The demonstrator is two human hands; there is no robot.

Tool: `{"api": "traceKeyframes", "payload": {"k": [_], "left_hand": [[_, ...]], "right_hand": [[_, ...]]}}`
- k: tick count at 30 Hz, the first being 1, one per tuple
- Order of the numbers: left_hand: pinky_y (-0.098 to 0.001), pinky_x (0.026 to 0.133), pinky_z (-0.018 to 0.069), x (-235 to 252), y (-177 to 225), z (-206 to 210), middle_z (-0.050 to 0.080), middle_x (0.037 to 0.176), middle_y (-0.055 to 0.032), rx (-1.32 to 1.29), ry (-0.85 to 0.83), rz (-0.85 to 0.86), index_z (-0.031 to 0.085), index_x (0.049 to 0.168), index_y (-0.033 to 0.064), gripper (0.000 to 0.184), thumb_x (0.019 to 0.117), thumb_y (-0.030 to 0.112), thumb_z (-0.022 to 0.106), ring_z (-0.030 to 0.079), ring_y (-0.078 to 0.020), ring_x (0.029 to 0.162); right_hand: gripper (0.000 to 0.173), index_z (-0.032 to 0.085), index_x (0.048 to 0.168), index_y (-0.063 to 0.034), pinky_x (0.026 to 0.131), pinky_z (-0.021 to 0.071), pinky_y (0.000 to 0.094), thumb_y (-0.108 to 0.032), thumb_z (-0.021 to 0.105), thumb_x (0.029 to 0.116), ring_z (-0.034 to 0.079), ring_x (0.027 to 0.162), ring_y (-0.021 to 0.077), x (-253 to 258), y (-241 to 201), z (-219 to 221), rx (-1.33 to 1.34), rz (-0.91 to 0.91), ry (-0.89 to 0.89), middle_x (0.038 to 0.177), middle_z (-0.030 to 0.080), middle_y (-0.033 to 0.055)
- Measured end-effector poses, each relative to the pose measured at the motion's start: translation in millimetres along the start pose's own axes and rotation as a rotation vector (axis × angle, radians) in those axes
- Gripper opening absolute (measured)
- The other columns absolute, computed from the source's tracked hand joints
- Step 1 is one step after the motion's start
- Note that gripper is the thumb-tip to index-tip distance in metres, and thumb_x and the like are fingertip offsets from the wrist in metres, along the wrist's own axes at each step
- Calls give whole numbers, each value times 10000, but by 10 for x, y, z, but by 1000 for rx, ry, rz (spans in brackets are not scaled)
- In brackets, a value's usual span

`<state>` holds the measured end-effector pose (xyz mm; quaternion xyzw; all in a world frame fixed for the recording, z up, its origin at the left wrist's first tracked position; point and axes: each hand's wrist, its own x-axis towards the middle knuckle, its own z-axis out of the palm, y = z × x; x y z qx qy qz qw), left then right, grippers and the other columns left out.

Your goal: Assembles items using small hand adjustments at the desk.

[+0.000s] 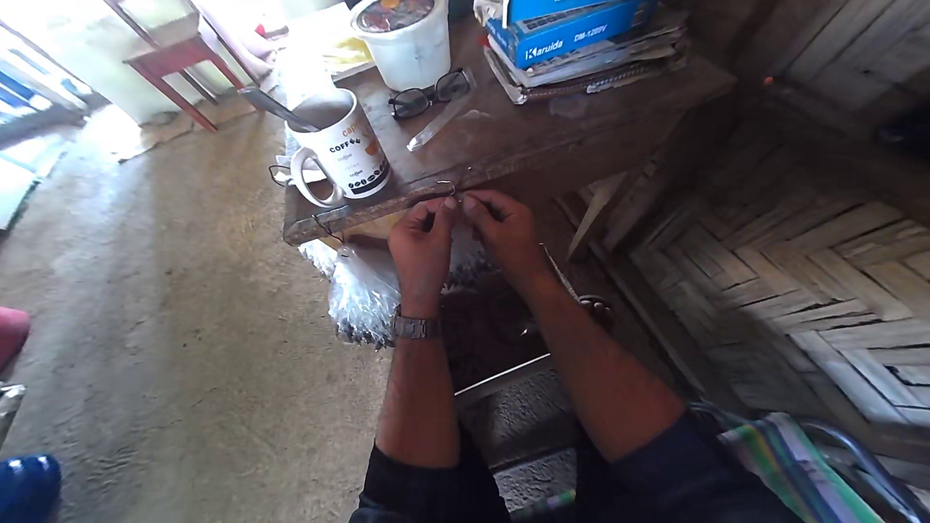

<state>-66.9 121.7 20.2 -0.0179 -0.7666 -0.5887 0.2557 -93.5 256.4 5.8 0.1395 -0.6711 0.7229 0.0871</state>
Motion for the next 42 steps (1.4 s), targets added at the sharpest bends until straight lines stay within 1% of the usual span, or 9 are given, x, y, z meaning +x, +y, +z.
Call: {"api": "traceKeyframes", "payload": {"k": [12, 17, 21, 23, 25, 30, 33, 38, 42], "left_hand": [[-259, 564, 539, -31, 7, -32, 719, 800, 1, 49, 1, -36, 776, 1001, 107, 186, 1004, 270, 686, 631, -94, 612], [-343, 477, 511, -203, -29, -33, 683, 786, -35, 162, 60, -51, 735, 1066, 171, 227, 1017, 379, 655, 578, -158, 538], [-376, 648, 606, -137, -64, 59, 708, 895, -6, 342, 195, -18, 736, 1033, 166, 268, 981, 425, 689, 674, -129, 720], [-405, 800, 587, -126, -73, 105, 686, 1028, -33, 390, 240, -7, 725, 1063, 149, 311, 944, 436, 725, 664, -171, 916], [-446, 881, 574, -141, -66, 140, 675, 1113, -71, 388, 253, -21, 712, 1095, 126, 376, 902, 442, 774, 648, -228, 1050], [-433, 901, 575, -161, -95, 199, 694, 1088, -73, 338, 251, -90, 680, 1143, 91, 439, 865, 403, 812, 669, -212, 1025], [-413, 885, 583, -155, -131, 217, 715, 1034, -77, 316, 291, -110, 669, 1141, 69, 373, 875, 293, 804, 692, -190, 977], [-402, 893, 591, -134, -199, 194, 734, 1021, -65, 324, 278, -127, 701, 1145, 73, 320, 911, 281, 767, 707, -172, 968], [-440, 969, 566, -118, -225, 165, 724, 1113, -93, 335, 209, -150, 688, 1207, 77, 387, 904, 307, 756, 687, -211, 1071]], "right_hand": [[227, 710, 1135, -3, 562, 535, 249, -182, 603, 1045, 618, 634, 112, 9, 43, 59, 56, 96, -12, 844, 695, 69], [287, 702, 1185, -58, 688, 616, 364, -288, 630, 1028, 697, 752, 159, 11, 98, 137, -201, 117, 11, 953, 728, 82], [269, 693, 1208, -82, 715, 608, 451, -277, 610, 1044, 696, 782, 217, -18, 136, 188, -304, 99, -6, 978, 719, 119], [258, 717, 1183, -91, 779, 598, 470, -280, 621, 1036, 701, 836, 213, 34, 181, 213, -338, 102, 18, 986, 728, 105], [239, 724, 1172, -87, 817, 585, 475, -249, 627, 1026, 698, 870, 212, 43, 195, 220, -348, 112, 40, 990, 728, 102], [246, 733, 1150, -77, 836, 584, 417, -246, 618, 1014, 697, 885, 168, 13, 221, 189, -374, 148, 48, 989, 733, 80], [297, 743, 1153, -81, 864, 587, 365, -323, 645, 1010, 697, 930, 146, 3, 333, 156, -385, 81, 28, 1045, 734, 75], [402, 743, 1174, -137, 918, 577, 397, -473, 673, 964, 676, 1057, 172, -41, 485, 36, -438, 110, -31, 1158, 714, 53], [438, 690, 1264, -92, 942, 568, 410, -403, 703, 956, 656, 1117, 201, -44, 561, -132, -350, 229, -55, 1252, 673, 105]]}}
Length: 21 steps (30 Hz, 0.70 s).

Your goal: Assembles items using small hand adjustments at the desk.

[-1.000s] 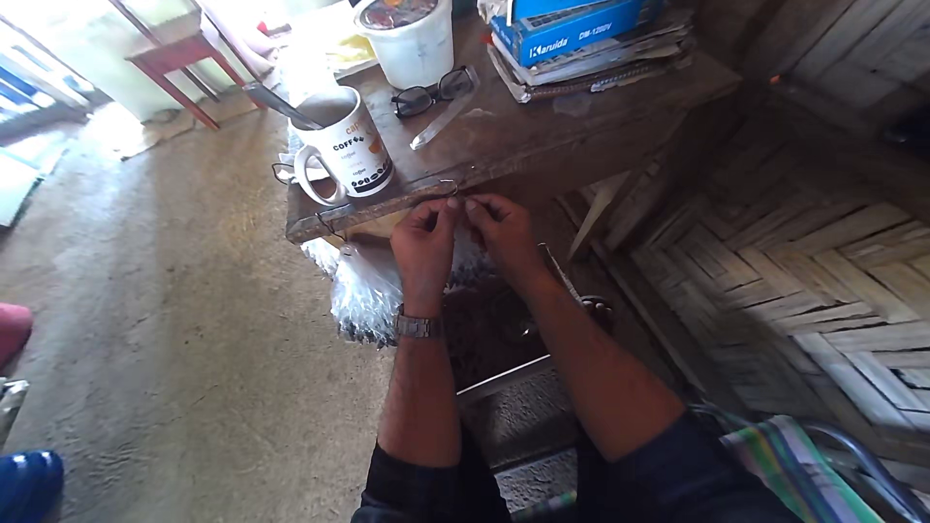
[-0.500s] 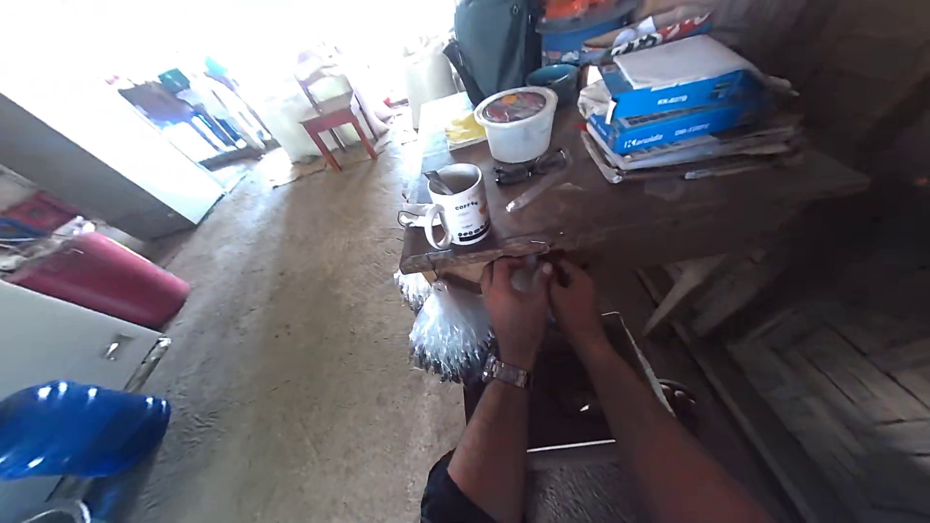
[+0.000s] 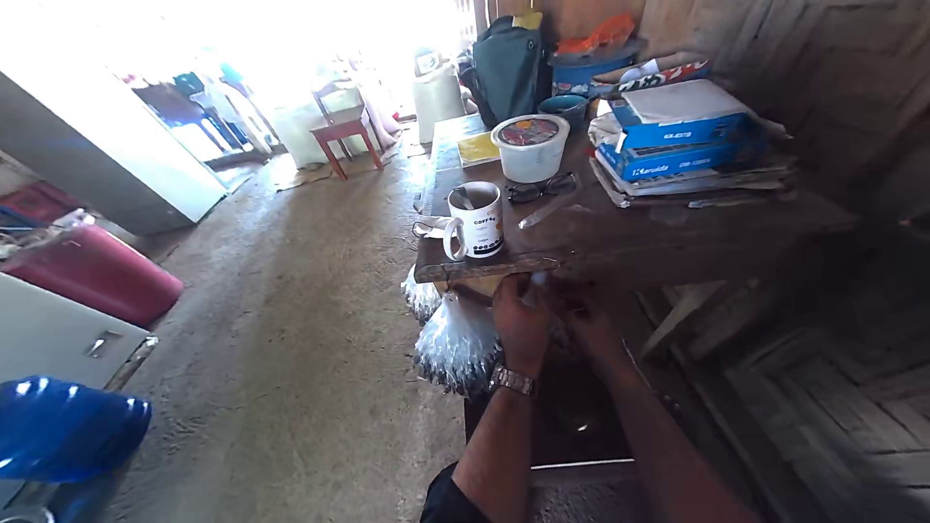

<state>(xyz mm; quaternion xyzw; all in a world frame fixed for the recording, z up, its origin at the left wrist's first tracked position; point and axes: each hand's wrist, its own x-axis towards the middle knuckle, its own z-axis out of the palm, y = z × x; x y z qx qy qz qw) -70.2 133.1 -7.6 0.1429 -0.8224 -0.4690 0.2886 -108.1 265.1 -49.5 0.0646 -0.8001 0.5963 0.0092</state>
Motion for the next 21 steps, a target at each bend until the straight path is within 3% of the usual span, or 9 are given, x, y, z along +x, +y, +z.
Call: {"api": "traceKeyframes", "payload": {"k": [3, 5, 7, 9, 11, 13, 15, 17, 21], "left_hand": [[-465, 1015, 535, 5, -9, -43, 714, 1172, -106, 35, -47, -7, 679, 1245, 88, 454, 877, 340, 768, 664, -250, 1134], [-478, 1047, 506, -4, -16, -91, 684, 1230, -122, 74, -76, -29, 646, 1287, 91, 559, 833, 379, 799, 630, -279, 1188], [-493, 1051, 493, -30, -4, -156, 659, 1242, -155, 111, -72, -53, 620, 1296, 59, 649, 796, 420, 822, 613, -309, 1197], [-487, 1035, 507, -56, 23, -239, 649, 1230, -174, 114, -65, -78, 609, 1288, 36, 661, 808, 438, 820, 615, -319, 1185], [-476, 997, 530, -93, 34, -310, 653, 1213, -176, 84, -75, -93, 602, 1279, 27, 603, 859, 423, 776, 631, -310, 1149], [-467, 954, 547, -114, 71, -403, 652, 1201, -170, 50, -121, -114, 608, 1273, 33, 525, 900, 381, 731, 643, -297, 1103], [-462, 916, 560, -118, 95, -514, 651, 1185, -163, 30, -206, -125, 634, 1235, 48, 430, 936, 352, 687, 653, -285, 1067], [-468, 901, 562, -120, 97, -611, 669, 1152, -150, 8, -310, -117, 671, 1186, 64, 353, 966, 338, 646, 666, -278, 1051], [-458, 926, 562, -186, 51, -578, 694, 1119, -95, -47, -487, -53, 721, 1107, 102, 291, 992, 344, 609, 672, -233, 1049]], "right_hand": [[402, 627, 1315, -34, 919, 567, 414, -294, 645, 1009, 670, 1056, 197, -46, 13, -132, 93, 163, 69, 1203, 683, 131], [410, 598, 1334, 11, 949, 543, 470, -283, 581, 1048, 658, 1075, 270, -38, 159, -224, -13, 267, 86, 1220, 664, 197], [435, 575, 1363, 38, 1017, 502, 535, -287, 513, 1079, 631, 1164, 361, 18, 464, -284, -248, 362, -53, 1290, 627, 260], [394, 649, 1275, 45, 1053, 478, 572, -266, 550, 1055, 629, 1193, 402, 63, 785, -257, -572, 362, -265, 1271, 647, 270], [369, 714, 1177, 10, 1020, 485, 607, -293, 579, 1016, 652, 1162, 401, -8, 1049, -136, -795, 311, -448, 1206, 690, 249], [378, 693, 1249, -44, 1026, 485, 602, -306, 546, 1019, 640, 1196, 373, -163, 1106, 67, -875, 343, -658, 1240, 684, 217], [421, 597, 1373, -13, 1059, 464, 586, -275, 502, 1056, 602, 1253, 393, -463, 597, 351, -903, 429, -901, 1330, 626, 250], [435, 573, 1369, 66, 1098, 425, 571, -236, 503, 1064, 560, 1311, 413, -733, -22, 649, -927, 486, -1088, 1390, 576, 294], [451, 555, 1360, 121, 1127, 388, 535, -230, 500, 1083, 532, 1324, 417, -1283, -1124, 911, -756, 579, -1083, 1410, 547, 319]]}}
